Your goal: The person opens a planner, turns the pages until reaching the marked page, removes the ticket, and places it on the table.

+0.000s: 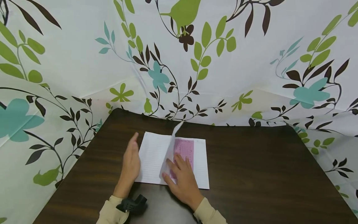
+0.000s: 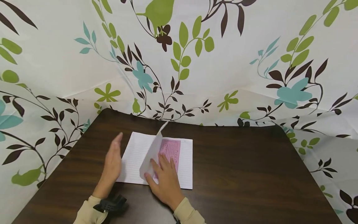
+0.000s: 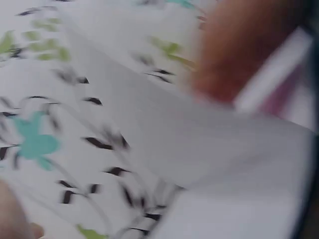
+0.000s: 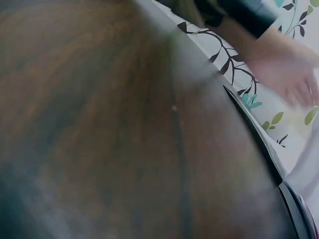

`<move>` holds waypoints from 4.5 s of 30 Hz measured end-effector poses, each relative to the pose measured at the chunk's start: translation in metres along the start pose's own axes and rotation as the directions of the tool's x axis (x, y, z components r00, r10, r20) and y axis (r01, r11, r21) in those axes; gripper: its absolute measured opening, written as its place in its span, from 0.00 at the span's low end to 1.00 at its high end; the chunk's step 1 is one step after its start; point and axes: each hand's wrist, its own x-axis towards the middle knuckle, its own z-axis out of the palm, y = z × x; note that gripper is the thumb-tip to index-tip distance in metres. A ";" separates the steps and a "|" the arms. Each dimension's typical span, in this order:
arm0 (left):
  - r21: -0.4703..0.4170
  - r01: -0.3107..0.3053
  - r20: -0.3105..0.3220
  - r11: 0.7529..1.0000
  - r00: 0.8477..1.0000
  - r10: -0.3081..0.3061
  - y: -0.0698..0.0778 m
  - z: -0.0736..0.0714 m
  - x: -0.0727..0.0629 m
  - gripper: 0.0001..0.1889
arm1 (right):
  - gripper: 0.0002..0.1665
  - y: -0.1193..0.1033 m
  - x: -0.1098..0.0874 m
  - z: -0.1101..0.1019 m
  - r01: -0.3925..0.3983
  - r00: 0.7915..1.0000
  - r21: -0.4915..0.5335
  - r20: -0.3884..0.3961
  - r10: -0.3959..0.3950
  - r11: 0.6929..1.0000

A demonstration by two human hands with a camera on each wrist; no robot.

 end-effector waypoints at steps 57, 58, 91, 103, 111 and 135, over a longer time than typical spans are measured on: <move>0.423 -0.393 0.591 0.816 0.803 0.081 -0.011 0.032 -0.030 0.27 | 0.35 0.093 0.098 -0.058 -0.596 0.756 0.068 0.383 0.531 0.800; 0.425 -0.389 0.596 0.817 0.800 0.071 -0.010 0.033 -0.031 0.27 | 0.32 0.094 0.096 -0.057 -0.595 0.765 0.089 0.366 0.530 0.798; 0.445 -0.379 0.607 0.811 0.794 0.037 -0.013 0.027 -0.029 0.28 | 0.15 0.194 0.018 -0.154 -0.552 0.819 -0.052 0.153 0.553 0.832; 0.450 -0.405 0.614 0.796 0.787 0.053 -0.013 0.026 -0.029 0.28 | 0.27 0.178 0.012 -0.150 -0.458 0.882 -0.163 0.036 0.470 0.874; 0.460 -0.399 0.597 0.793 0.800 0.056 -0.010 0.025 -0.027 0.28 | 0.29 0.115 0.024 -0.125 -0.185 0.962 -0.216 0.158 0.221 0.959; 0.457 -0.373 0.584 0.808 0.811 0.044 -0.011 0.033 -0.028 0.27 | 0.45 0.040 0.005 -0.056 -0.053 0.896 -0.274 0.412 0.167 0.960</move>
